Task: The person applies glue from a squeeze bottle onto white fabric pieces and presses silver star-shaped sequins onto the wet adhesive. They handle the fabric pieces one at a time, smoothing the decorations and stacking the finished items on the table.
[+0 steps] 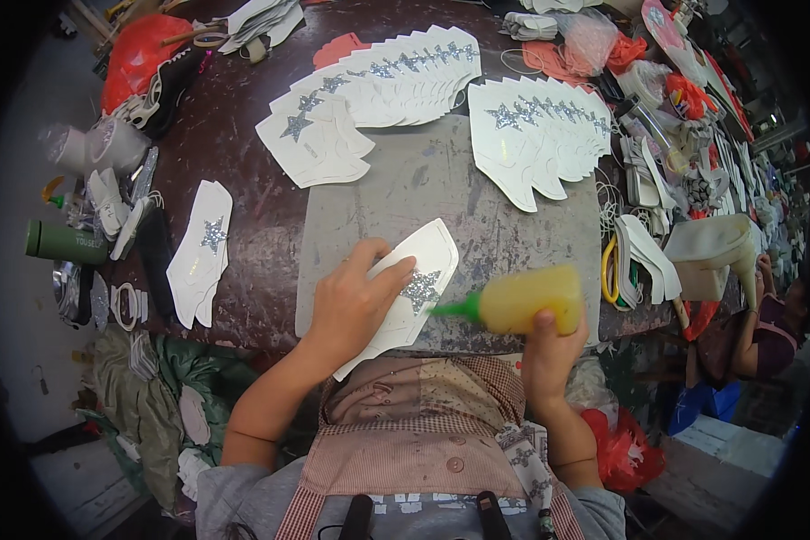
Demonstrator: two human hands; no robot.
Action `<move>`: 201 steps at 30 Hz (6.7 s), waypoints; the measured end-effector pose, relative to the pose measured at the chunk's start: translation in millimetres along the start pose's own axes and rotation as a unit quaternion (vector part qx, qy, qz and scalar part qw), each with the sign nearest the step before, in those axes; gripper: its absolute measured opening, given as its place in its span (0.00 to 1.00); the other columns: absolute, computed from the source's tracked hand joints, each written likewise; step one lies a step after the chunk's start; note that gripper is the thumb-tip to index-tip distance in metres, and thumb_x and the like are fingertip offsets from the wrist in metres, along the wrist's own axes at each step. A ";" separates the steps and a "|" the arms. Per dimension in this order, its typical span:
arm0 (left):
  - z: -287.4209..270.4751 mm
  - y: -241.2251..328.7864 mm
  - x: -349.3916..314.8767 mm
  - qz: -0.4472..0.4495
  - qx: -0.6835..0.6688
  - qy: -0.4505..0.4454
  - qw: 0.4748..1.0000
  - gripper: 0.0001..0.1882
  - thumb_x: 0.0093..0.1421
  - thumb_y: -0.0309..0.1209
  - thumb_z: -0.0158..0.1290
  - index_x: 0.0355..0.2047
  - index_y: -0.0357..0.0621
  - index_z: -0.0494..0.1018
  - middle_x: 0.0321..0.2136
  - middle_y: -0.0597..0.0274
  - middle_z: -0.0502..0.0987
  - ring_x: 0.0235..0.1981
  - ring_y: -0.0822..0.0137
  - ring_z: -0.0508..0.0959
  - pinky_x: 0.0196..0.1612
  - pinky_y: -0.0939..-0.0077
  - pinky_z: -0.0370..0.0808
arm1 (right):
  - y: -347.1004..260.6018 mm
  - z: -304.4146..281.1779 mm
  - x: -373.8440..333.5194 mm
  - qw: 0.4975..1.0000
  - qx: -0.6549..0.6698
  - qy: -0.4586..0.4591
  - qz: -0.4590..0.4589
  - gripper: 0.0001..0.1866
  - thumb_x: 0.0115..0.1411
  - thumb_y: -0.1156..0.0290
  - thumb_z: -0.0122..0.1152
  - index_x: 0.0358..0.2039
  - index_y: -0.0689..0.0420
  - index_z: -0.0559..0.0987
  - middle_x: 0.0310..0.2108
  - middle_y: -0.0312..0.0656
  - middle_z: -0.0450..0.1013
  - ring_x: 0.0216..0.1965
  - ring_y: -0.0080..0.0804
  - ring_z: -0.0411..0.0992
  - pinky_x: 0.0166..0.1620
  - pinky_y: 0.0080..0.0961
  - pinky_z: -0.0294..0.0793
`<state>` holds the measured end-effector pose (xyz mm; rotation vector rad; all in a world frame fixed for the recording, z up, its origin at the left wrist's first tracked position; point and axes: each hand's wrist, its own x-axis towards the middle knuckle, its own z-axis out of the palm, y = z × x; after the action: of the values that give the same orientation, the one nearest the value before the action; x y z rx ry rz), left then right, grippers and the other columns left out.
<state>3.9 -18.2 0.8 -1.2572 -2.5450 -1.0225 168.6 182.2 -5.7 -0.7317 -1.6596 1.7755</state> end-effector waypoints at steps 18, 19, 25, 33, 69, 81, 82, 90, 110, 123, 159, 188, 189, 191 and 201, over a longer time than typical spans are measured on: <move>-39.6 -23.2 -0.9 -0.242 -0.452 0.138 0.847 0.39 0.62 0.20 0.54 0.71 0.42 0.50 0.38 0.62 0.74 0.36 0.75 0.76 0.40 0.80 0.75 | 1.0 -28.5 36.9 0.976 0.185 0.077 -0.082 0.27 0.69 0.59 0.57 0.58 0.66 0.66 0.50 0.46 0.72 0.50 0.37 0.74 0.54 0.37 0.75; -57.3 -27.6 9.6 -0.253 -0.446 0.169 0.842 0.40 0.62 0.18 0.52 0.71 0.42 0.47 0.38 0.60 0.74 0.37 0.72 0.78 0.41 0.79 0.77 | 5.4 -31.8 40.9 0.971 0.195 0.091 -0.105 0.25 0.71 0.60 0.55 0.59 0.66 0.65 0.51 0.47 0.72 0.50 0.38 0.74 0.54 0.39 0.76; -48.0 -131.4 46.2 -0.352 -0.374 0.296 0.805 0.41 0.64 0.21 0.54 0.71 0.42 0.44 0.40 0.53 0.75 0.39 0.69 0.78 0.42 0.78 0.76 | 13.4 -31.5 47.3 0.974 0.181 0.107 -0.082 0.28 0.69 0.58 0.57 0.59 0.67 0.65 0.51 0.50 0.71 0.50 0.39 0.74 0.52 0.39 0.77; -56.6 -144.3 58.1 -0.404 -0.095 0.116 0.902 0.48 0.56 0.31 0.62 0.71 0.42 0.47 0.35 0.47 0.76 0.31 0.57 0.80 0.34 0.66 0.75 | 13.4 -32.7 45.1 0.972 0.199 0.106 -0.071 0.30 0.68 0.59 0.59 0.60 0.67 0.63 0.51 0.50 0.70 0.50 0.39 0.74 0.52 0.37 0.77; -22.2 -1.8 14.0 0.067 -0.065 -0.223 0.970 0.18 0.61 0.35 0.58 0.53 0.55 0.77 0.41 0.57 0.73 0.36 0.57 0.79 0.36 0.64 0.77 | 11.7 -50.7 52.2 0.974 0.224 0.038 -0.011 0.22 0.70 0.63 0.56 0.58 0.61 0.67 0.52 0.44 0.72 0.51 0.36 0.74 0.53 0.41 0.77; -26.0 -0.8 22.9 0.099 -0.015 -0.243 0.965 0.21 0.57 0.37 0.62 0.52 0.61 0.78 0.42 0.61 0.72 0.33 0.60 0.79 0.33 0.66 0.77 | -11.7 -9.0 74.0 0.991 0.131 0.010 0.036 0.21 0.63 0.62 0.67 0.49 0.64 0.73 0.41 0.39 0.74 0.40 0.24 0.75 0.42 0.22 0.77; -26.2 -0.8 23.7 0.097 -0.016 -0.246 0.964 0.21 0.57 0.37 0.63 0.52 0.61 0.78 0.42 0.61 0.72 0.34 0.60 0.79 0.33 0.66 0.77 | -12.2 -6.7 74.0 0.990 0.133 0.016 0.039 0.21 0.63 0.62 0.68 0.48 0.63 0.73 0.40 0.39 0.74 0.39 0.24 0.75 0.42 0.21 0.77; -27.1 -0.6 24.8 0.088 -0.019 -0.253 0.963 0.21 0.57 0.36 0.63 0.52 0.61 0.78 0.43 0.61 0.72 0.35 0.59 0.79 0.34 0.66 0.77 | -8.5 -10.4 75.0 0.997 0.062 0.001 0.034 0.22 0.65 0.60 0.64 0.48 0.64 0.72 0.41 0.40 0.74 0.40 0.28 0.75 0.43 0.28 0.79; 12.6 13.6 2.9 -0.033 -0.017 0.002 0.999 0.15 0.54 0.26 0.65 0.44 0.43 0.82 0.37 0.60 0.73 0.24 0.69 0.73 0.27 0.73 0.72 | -6.8 -10.5 32.4 0.995 0.091 0.040 -0.004 0.23 0.65 0.59 0.66 0.50 0.64 0.72 0.41 0.36 0.72 0.41 0.22 0.70 0.45 0.20 0.70; 10.7 13.5 2.9 -0.045 -0.031 -0.009 0.998 0.14 0.57 0.30 0.63 0.44 0.45 0.80 0.37 0.57 0.74 0.31 0.57 0.79 0.31 0.65 0.75 | -7.3 -5.1 28.8 0.998 0.023 0.028 -0.041 0.25 0.62 0.55 0.68 0.46 0.63 0.73 0.39 0.35 0.72 0.39 0.21 0.70 0.44 0.21 0.69; -25.9 2.0 -3.8 -0.119 -0.160 0.046 0.979 0.21 0.62 0.21 0.53 0.56 0.41 0.73 0.40 0.58 0.74 0.39 0.63 0.77 0.42 0.73 0.75 | -6.6 -21.4 12.7 0.992 0.088 0.053 -0.071 0.31 0.66 0.53 0.61 0.58 0.66 0.66 0.49 0.45 0.72 0.48 0.34 0.74 0.53 0.35 0.74; -134.0 -152.3 -54.5 -0.282 0.221 0.187 0.915 0.16 0.61 0.30 0.58 0.46 0.39 0.71 0.43 0.49 0.76 0.45 0.47 0.76 0.44 0.55 0.70 | 10.0 -30.6 38.1 0.956 0.281 0.071 -0.040 0.25 0.68 0.62 0.59 0.59 0.63 0.65 0.51 0.45 0.71 0.51 0.35 0.73 0.54 0.36 0.74; -142.8 -138.9 -54.5 -0.282 0.181 0.252 0.908 0.12 0.62 0.25 0.55 0.45 0.39 0.69 0.36 0.46 0.77 0.37 0.43 0.78 0.41 0.57 0.72 | 18.3 -38.7 40.0 0.956 0.282 0.075 -0.037 0.29 0.69 0.54 0.56 0.62 0.59 0.64 0.54 0.45 0.70 0.53 0.38 0.73 0.53 0.39 0.79; -156.7 -77.6 -29.8 -0.213 0.076 0.299 0.927 0.16 0.61 0.21 0.55 0.49 0.36 0.69 0.35 0.51 0.79 0.36 0.54 0.81 0.41 0.65 0.75 | 11.8 -50.4 40.9 0.933 0.351 0.083 -0.001 0.29 0.69 0.53 0.55 0.63 0.58 0.64 0.55 0.45 0.70 0.54 0.38 0.73 0.54 0.39 0.78; -19.5 3.0 11.1 0.062 0.005 -0.184 0.981 0.22 0.57 0.27 0.60 0.52 0.64 0.79 0.40 0.57 0.76 0.38 0.58 0.80 0.37 0.69 0.78 | 9.6 -46.9 41.2 0.962 0.271 0.035 -0.021 0.25 0.69 0.61 0.57 0.61 0.61 0.65 0.54 0.44 0.70 0.53 0.35 0.72 0.57 0.37 0.74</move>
<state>-4.4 -21.7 21.4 -1.7184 -2.6776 -0.8137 175.1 243.7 -18.4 -0.4938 -1.0521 2.0165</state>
